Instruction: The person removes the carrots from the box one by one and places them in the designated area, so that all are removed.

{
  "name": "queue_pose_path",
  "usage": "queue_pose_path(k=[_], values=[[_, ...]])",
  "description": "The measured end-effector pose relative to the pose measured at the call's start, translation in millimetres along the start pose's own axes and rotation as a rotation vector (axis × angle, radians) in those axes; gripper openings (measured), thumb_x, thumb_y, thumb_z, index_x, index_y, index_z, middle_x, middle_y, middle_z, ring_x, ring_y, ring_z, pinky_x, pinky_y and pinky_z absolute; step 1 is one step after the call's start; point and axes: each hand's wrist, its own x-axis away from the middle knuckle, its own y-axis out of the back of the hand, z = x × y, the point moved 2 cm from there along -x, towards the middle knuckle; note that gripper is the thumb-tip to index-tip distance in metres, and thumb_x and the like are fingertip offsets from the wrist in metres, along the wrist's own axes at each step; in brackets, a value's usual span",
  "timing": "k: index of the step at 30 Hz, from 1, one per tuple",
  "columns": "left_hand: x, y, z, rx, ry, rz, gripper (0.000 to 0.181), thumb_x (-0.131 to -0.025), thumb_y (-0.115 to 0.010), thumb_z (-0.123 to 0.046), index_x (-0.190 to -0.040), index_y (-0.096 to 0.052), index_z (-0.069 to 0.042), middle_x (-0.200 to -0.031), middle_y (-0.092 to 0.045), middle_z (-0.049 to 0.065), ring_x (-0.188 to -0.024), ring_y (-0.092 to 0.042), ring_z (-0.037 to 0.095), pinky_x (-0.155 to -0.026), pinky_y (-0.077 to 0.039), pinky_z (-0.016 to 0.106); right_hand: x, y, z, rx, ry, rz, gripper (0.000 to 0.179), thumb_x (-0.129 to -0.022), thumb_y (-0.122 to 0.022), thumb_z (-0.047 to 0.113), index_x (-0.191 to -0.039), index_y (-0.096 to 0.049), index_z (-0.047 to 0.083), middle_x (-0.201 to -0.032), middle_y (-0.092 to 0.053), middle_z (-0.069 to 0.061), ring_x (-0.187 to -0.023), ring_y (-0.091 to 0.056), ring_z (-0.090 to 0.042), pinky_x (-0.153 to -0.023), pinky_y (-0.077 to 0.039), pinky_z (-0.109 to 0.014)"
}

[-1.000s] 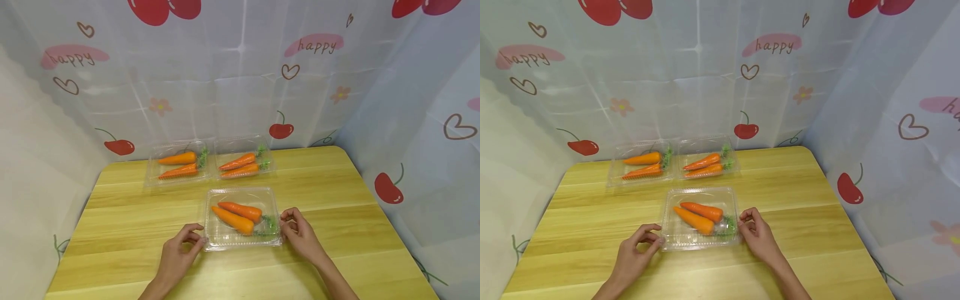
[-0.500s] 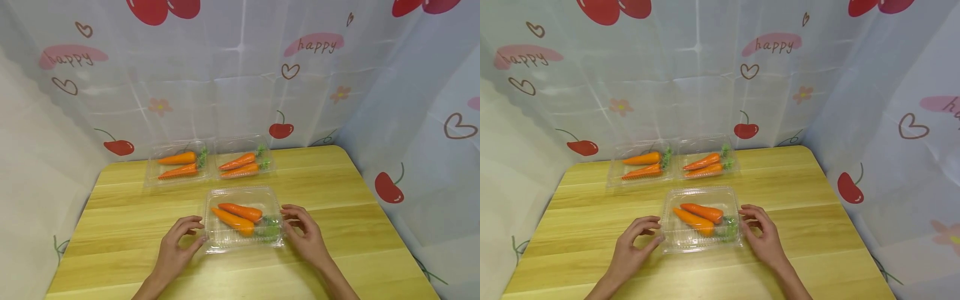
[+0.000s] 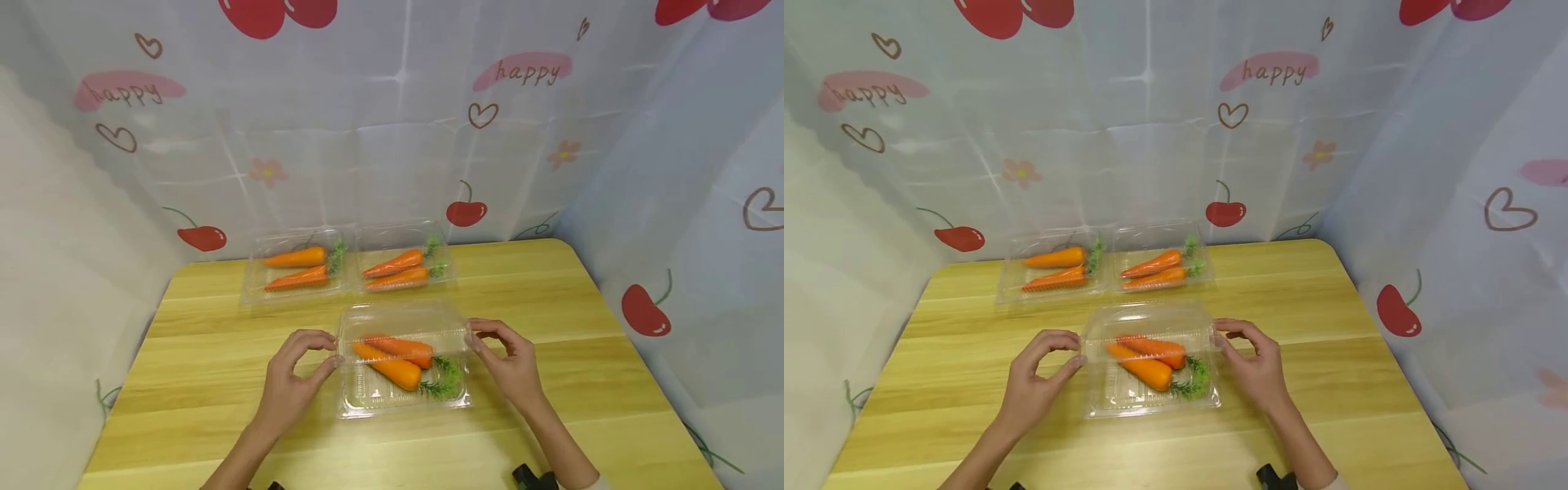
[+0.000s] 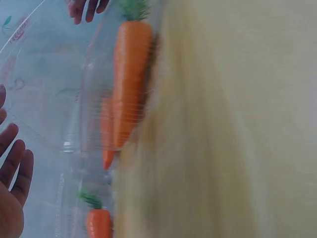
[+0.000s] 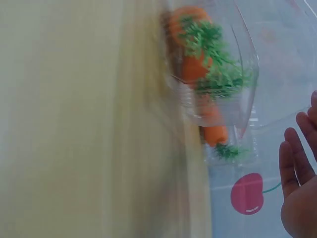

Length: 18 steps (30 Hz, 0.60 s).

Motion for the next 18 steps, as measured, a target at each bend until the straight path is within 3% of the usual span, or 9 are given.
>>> queue_pose_path(k=[3,6,13,18], values=[[-16.2,-0.9,1.0,0.052,-0.012,-0.020,0.027,-0.093,-0.081,0.002,-0.111,-0.074,-0.017,-0.115,-0.074,0.002,-0.110,-0.067,0.008,-0.100,-0.053,0.018,-14.7,0.5,1.5,-0.004,0.002,-0.026,0.023,-0.094,-0.074,-0.012,-0.113,-0.077,0.000,-0.117,-0.077,0.015,-0.108,-0.073,-0.003,-0.097,-0.058,-0.020],[-31.5,-0.5,4.6,0.102,-0.021,-0.038,0.026,-0.095,-0.076,0.006,-0.111,-0.074,-0.014,-0.110,-0.073,0.004,-0.104,-0.068,0.009,-0.098,-0.055,0.020,-30.3,-1.9,1.3,-0.025,-0.007,-0.034,0.014,-0.098,-0.074,-0.005,-0.111,-0.076,0.001,-0.112,-0.077,0.015,-0.105,-0.074,-0.006,-0.096,-0.059,-0.020],[-67.0,0.8,15.5,0.154,0.042,-0.062,0.015,-0.103,-0.069,0.001,-0.114,-0.071,-0.008,-0.107,-0.073,0.009,-0.100,-0.069,0.005,-0.098,-0.055,0.019,-68.1,-7.0,-5.0,-0.035,0.035,-0.036,0.010,-0.100,-0.072,-0.002,-0.109,-0.074,0.002,-0.104,-0.076,-0.010,-0.096,-0.075,-0.016,-0.091,-0.060,-0.019],[-85.5,-3.9,21.2,0.163,0.091,-0.092,0.011,-0.105,-0.069,-0.007,-0.117,-0.070,-0.005,-0.106,-0.073,0.012,-0.095,-0.067,0.007,-0.088,-0.056,0.019,-86.1,-9.7,-17.9,-0.084,-0.007,-0.022,0.011,-0.102,-0.069,-0.003,-0.113,-0.072,-0.004,-0.102,-0.074,-0.019,-0.092,-0.074,-0.014,-0.085,-0.061,-0.018]])
